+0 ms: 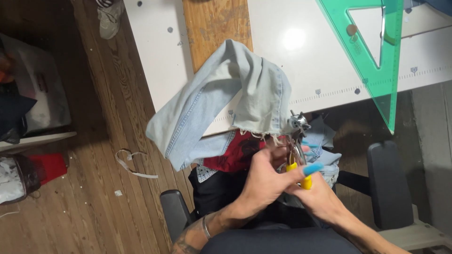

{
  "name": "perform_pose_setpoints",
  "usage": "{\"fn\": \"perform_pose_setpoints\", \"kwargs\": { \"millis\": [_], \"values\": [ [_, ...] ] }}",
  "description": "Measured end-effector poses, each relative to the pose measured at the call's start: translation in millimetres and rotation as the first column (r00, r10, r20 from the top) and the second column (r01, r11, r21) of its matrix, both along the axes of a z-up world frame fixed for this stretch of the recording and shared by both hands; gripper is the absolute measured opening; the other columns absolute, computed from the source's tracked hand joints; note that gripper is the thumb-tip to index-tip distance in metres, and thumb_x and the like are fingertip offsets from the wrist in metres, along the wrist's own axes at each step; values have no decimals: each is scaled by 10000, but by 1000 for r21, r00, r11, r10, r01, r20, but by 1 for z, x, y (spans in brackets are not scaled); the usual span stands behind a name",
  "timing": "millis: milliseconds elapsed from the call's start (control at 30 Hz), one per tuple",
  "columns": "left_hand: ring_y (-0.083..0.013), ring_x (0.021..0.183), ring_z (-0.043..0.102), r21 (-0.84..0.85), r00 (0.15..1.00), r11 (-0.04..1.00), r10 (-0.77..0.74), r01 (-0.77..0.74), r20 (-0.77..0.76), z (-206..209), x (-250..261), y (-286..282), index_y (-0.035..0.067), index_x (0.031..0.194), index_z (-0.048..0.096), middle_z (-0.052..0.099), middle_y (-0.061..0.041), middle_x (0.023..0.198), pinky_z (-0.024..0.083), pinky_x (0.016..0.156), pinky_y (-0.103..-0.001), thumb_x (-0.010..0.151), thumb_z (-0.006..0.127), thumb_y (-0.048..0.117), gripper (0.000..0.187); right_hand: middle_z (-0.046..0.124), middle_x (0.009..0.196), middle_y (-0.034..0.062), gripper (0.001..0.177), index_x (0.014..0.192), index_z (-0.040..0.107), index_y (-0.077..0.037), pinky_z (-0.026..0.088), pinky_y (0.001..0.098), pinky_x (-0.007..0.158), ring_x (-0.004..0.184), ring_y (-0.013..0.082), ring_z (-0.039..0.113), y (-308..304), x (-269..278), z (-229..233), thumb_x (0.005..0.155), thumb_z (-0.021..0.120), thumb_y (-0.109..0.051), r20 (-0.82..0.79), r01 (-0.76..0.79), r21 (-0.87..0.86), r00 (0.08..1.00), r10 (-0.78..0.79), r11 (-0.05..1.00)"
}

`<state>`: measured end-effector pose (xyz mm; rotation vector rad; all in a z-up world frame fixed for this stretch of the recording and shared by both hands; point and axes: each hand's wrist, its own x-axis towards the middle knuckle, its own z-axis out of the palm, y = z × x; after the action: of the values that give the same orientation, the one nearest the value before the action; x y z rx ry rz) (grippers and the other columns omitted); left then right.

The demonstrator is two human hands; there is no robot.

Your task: Punching holes and attaching metal hardware to denim clothing using a rotary punch and a manual press

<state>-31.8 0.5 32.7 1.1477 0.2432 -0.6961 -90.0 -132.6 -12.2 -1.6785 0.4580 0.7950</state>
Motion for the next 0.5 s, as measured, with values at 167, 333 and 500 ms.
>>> {"fn": "perform_pose_setpoints", "kwargs": {
  "millis": [167,333,500],
  "values": [
    [-71,766,564,288,975,956,-118,60,188,9,3,-7,89,888,593,627,-20,848,475,714,-212,666,666,233,275,576,776,34,259,880,533,-64,412,254,643,716,106,492,3,-1,19,647,629,-124,-71,75,-46,994,-78,996],
    [-83,717,573,311,961,950,-115,32,253,8,3,-14,68,873,568,619,-13,777,467,654,-223,677,667,184,248,666,929,44,449,1045,562,-55,456,244,778,862,117,601,-7,-7,18,607,640,-117,-105,128,-30,986,-130,991],
    [-202,676,650,557,551,800,-368,-223,749,5,9,-3,28,848,605,658,-77,810,506,569,-319,788,560,348,329,671,733,35,149,840,634,-61,452,256,669,684,103,555,-12,-12,17,701,616,-111,10,42,26,999,-42,999]
  ]
}}
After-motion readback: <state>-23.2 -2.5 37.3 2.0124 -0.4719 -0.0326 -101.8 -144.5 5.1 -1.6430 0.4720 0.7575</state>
